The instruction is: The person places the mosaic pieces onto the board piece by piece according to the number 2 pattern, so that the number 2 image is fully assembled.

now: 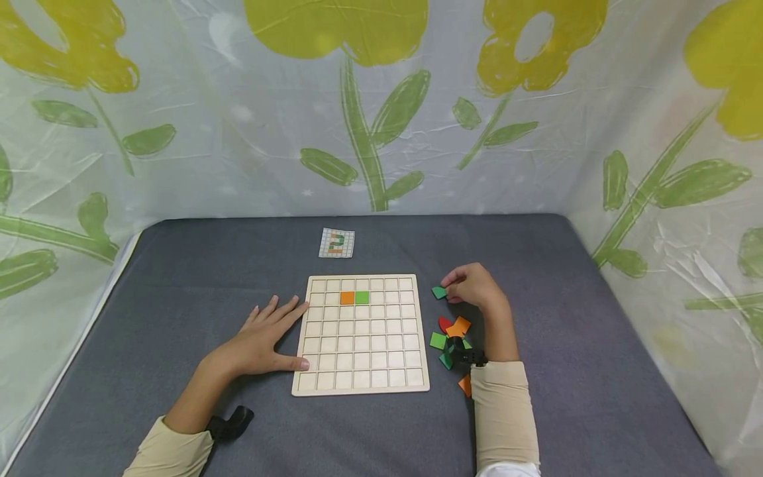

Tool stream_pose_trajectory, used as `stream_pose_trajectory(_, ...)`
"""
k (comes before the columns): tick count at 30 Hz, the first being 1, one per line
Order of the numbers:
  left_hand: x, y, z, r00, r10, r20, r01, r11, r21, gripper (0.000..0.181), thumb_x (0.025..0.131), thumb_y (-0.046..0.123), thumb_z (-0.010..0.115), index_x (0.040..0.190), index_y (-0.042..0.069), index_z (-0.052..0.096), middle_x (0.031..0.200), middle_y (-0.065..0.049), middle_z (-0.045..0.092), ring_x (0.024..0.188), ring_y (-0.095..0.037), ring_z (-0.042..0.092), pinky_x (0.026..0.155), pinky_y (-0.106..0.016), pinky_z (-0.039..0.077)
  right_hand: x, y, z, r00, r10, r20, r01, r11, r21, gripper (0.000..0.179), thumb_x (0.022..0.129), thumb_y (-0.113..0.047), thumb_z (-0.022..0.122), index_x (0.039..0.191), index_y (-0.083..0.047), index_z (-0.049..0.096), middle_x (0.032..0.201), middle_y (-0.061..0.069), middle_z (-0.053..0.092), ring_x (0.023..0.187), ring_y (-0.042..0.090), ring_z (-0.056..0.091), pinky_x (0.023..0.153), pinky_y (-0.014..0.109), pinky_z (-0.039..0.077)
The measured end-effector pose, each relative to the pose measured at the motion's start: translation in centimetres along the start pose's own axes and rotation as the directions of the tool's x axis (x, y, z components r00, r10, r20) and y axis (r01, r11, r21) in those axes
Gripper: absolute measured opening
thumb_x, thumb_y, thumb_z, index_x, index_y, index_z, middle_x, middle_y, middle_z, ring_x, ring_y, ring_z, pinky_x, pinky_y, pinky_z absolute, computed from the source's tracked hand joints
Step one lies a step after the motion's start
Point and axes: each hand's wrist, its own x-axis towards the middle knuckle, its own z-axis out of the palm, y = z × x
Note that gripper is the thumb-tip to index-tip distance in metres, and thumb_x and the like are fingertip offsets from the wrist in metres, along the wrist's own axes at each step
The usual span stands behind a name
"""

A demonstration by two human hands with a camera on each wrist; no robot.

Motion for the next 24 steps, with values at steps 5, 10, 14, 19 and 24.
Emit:
stream_pose_trajectory(5, 0.0, 0.0, 0.0, 1.000, -0.002, -0.001, 0.002, 1.000, -0.007, 0.111, 0.074, 0.065, 0.079, 0.160, 0.014, 0.029, 0.163, -0.018, 0.024, 0.149, -0.048, 0.008, 0.114, -0.068, 0.004, 0.1, 0.0, 0.2, 1.000, 0.002, -0.004, -0.002, 1.000, 0.018, 0.018, 0.093, 0.005, 0.062, 0.109, 0.012, 0.068, 0.095, 0.018, 0.069, 0.082, 0.023, 0.070, 0.080, 0.037, 0.058)
stream_pose_trajectory(10, 0.0, 0.1, -0.1, 1.000, -0.002, 0.000, 0.002, 1.000, -0.012, 0.111, 0.074, 0.064, 0.079, 0.160, 0.014, 0.030, 0.163, -0.018, 0.024, 0.149, -0.048, 0.008, 0.113, -0.068, 0.004, 0.3, 0.1, 0.4, 1.000, -0.015, -0.016, 0.016, 0.997, 0.078, 0.019, 0.093, 0.005, 0.063, 0.110, 0.013, 0.067, 0.093, 0.017, 0.068, 0.080, 0.022, 0.069, 0.079, 0.036, 0.059)
stream_pose_trajectory(14, 0.0, 0.0, -0.1, 1.000, -0.003, 0.003, 0.003, 1.000, -0.014, 0.111, 0.075, 0.065, 0.079, 0.160, 0.014, 0.029, 0.163, -0.017, 0.023, 0.149, -0.047, 0.008, 0.114, -0.068, 0.004, 0.4, 0.0, 0.8, 0.999, -0.049, 0.005, 0.048, 0.991, 0.122, 0.022, 0.093, 0.006, 0.063, 0.112, 0.015, 0.064, 0.093, 0.019, 0.067, 0.082, 0.025, 0.070, 0.080, 0.038, 0.059)
stream_pose_trajectory(19, 0.0, 0.0, -0.1, 1.000, 0.003, 0.004, -0.003, 1.000, -0.016, 0.111, 0.075, 0.065, 0.078, 0.160, 0.014, 0.029, 0.163, -0.017, 0.023, 0.149, -0.048, 0.008, 0.113, -0.068, 0.004, 0.7, -0.2, 1.3, 0.996, -0.080, 0.036, 0.074, 0.986, 0.151, 0.024, 0.092, 0.007, 0.063, 0.115, 0.016, 0.063, 0.094, 0.022, 0.065, 0.083, 0.029, 0.070, 0.082, 0.041, 0.058)
stream_pose_trajectory(24, 0.0, 0.0, -0.1, 1.000, 0.005, 0.000, -0.005, 1.000, -0.014, 0.111, 0.075, 0.065, 0.078, 0.160, 0.014, 0.029, 0.163, -0.017, 0.023, 0.149, -0.048, 0.008, 0.113, -0.068, 0.004, 1.0, -0.6, 2.0, 0.996, -0.072, 0.046, 0.063, 0.981, 0.184, 0.023, 0.093, 0.008, 0.063, 0.114, 0.016, 0.063, 0.093, 0.020, 0.066, 0.082, 0.028, 0.070, 0.081, 0.040, 0.059)
